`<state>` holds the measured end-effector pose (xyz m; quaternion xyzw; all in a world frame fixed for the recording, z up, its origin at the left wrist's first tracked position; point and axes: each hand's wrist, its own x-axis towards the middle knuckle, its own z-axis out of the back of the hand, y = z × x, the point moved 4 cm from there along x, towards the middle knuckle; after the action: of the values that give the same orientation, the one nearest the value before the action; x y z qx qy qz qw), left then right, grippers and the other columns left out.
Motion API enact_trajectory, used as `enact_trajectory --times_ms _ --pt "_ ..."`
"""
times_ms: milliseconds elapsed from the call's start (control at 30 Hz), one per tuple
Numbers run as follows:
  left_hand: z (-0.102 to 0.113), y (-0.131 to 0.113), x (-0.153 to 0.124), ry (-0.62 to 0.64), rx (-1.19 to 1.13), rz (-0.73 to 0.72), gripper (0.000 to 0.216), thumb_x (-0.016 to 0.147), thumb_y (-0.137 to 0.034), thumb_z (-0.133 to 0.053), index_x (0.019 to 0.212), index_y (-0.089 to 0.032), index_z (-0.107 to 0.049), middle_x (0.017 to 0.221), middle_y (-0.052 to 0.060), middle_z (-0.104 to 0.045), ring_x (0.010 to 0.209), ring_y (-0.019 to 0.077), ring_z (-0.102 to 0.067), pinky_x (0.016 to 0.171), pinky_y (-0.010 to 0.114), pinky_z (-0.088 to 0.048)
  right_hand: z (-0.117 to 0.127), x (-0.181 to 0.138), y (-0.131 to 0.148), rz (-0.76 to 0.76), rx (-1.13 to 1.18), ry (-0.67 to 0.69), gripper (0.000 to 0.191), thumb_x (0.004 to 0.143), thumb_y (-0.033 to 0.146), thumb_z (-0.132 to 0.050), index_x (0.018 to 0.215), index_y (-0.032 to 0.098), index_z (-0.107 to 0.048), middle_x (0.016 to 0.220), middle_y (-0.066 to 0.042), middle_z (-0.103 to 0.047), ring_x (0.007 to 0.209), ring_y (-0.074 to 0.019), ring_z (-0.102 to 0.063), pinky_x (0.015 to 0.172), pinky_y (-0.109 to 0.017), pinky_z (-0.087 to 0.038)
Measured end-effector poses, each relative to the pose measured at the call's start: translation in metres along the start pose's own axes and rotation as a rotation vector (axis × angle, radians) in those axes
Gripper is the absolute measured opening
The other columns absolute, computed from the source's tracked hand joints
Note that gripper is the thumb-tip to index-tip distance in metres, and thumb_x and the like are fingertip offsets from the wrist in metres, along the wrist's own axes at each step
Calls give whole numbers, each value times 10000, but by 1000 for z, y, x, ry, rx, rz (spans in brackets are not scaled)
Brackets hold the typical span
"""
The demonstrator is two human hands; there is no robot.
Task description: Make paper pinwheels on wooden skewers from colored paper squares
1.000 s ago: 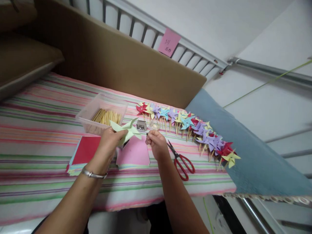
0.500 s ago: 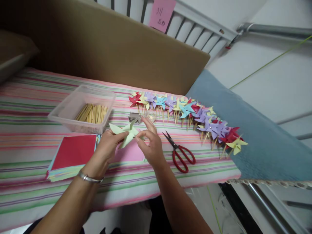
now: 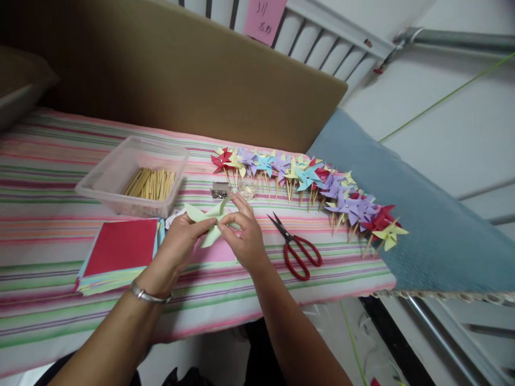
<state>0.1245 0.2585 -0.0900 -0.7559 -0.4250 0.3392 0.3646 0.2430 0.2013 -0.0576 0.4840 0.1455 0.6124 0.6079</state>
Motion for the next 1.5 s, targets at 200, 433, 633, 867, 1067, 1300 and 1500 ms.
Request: enact_trajectory --times_ms 200,433,633,867,1067,1300,1500 --pt "1 0 0 23 1 13 191 547 -215 -822 698 -177 -712 705 16 -711 636 130 -607 614 229 -455 -2 1 -1 1 32 5 70 760 166 -606 707 208 -627 1394 -90 -487 1356 -221 -361 1111 -436 -266" --pt "-1 -1 -1 17 4 19 193 536 -221 -829 679 -174 -708 660 8 -691 586 127 -587 568 229 -423 0 0 -6 -87 69 5 57 768 209 -602 713 214 -616 1361 -92 -516 1338 -232 -389 1090 -440 -294" --pt "1 2 1 15 36 11 159 562 -219 -814 653 -170 -693 580 -25 -636 491 86 -503 487 212 -358 -1 -1 -7 -114 73 7 49 758 239 -609 719 220 -632 1331 -88 -536 1310 -241 -421 1073 -444 -313" --pt "0 3 1 43 -4 18 221 563 -208 -822 760 -183 -727 753 21 -722 669 136 -626 634 227 -455 -1 -1 -6 -109 79 20 45 764 226 -611 727 209 -629 1343 -108 -526 1321 -235 -408 1069 -434 -321" --pt "1 4 1 49 9 26 203 575 -212 -812 757 -182 -728 748 26 -725 676 152 -637 642 242 -463 0 0 -7 -152 130 19 51 746 235 -608 706 209 -625 1283 -98 -567 1277 -239 -455 1069 -421 -314" --pt "1 4 1 85 32 29 186 592 -247 -808 742 -171 -729 737 33 -722 642 139 -615 604 231 -446 -3 1 -14 -282 351 14 73 700 245 -615 643 204 -597 904 -40 -635 1017 -229 -576 921 -359 -409" --pt "-2 4 -1 148 17 53 232 596 -238 -818 812 -190 -747 825 24 -747 756 140 -653 744 234 -476 -5 -2 -20 -356 497 37 87 708 246 -631 658 193 -584 718 16 -553 701 -141 -494 687 -271 -396"
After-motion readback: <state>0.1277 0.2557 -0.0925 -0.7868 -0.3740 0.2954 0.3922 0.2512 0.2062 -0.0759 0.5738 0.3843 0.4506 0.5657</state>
